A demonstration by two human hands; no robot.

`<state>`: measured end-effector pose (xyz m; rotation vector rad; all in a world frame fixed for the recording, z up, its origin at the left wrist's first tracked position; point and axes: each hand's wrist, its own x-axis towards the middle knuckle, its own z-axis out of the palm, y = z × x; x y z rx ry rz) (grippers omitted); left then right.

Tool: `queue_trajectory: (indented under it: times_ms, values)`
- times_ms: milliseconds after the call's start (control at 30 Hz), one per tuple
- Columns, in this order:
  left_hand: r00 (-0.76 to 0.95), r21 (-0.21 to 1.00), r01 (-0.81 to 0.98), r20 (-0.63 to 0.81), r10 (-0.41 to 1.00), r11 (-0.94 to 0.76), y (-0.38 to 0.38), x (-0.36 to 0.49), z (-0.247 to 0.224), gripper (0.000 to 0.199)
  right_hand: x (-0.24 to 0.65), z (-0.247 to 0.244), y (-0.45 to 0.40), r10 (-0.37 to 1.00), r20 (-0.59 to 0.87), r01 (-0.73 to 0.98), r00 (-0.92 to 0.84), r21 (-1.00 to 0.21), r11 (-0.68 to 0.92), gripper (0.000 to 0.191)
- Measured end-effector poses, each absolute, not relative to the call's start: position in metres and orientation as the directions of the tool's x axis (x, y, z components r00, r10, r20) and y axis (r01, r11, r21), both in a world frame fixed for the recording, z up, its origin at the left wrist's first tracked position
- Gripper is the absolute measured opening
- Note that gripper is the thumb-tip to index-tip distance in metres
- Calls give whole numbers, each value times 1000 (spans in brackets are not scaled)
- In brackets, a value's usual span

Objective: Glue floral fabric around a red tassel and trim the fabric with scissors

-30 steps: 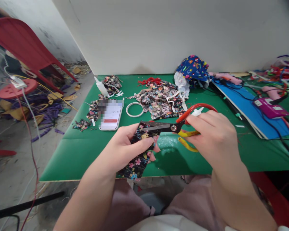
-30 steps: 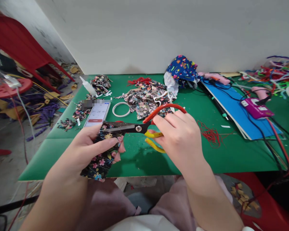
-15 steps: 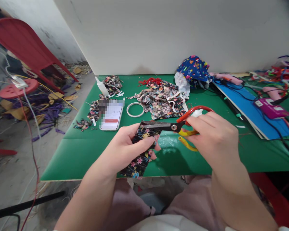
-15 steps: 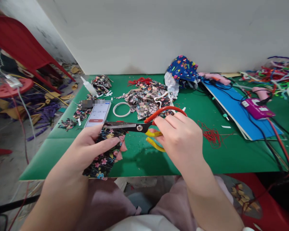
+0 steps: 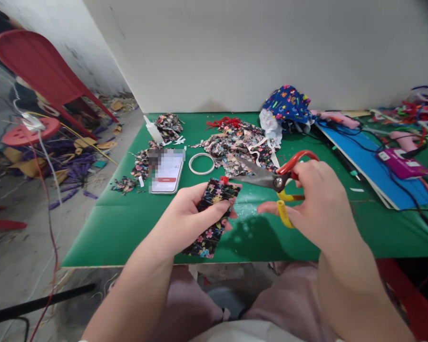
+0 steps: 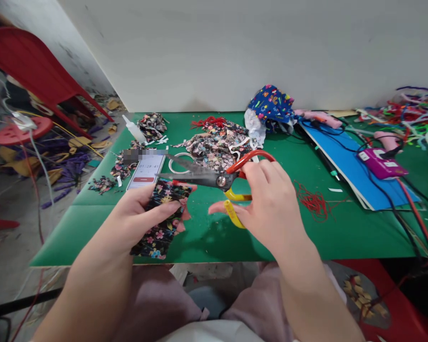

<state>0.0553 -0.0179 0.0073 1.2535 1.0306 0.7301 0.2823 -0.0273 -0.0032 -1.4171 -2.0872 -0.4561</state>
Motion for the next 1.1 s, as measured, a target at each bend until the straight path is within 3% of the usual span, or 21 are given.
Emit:
queue_trajectory:
  times_ms: [167, 367, 1100]
  values:
    - [363, 983, 134, -164, 917, 123, -18, 57, 9, 18, 282, -4, -29, 731, 586, 912, -350, 37, 407, 33]
    - [369, 983, 145, -157, 916, 110, -19, 57, 8, 16, 280, -5, -29, 679, 618, 887, -398, 71, 455, 11]
    - [395, 976, 80, -218, 892, 203, -19, 60, 9, 19, 274, -7, -30, 634, 679, 913, -370, 142, 381, 7]
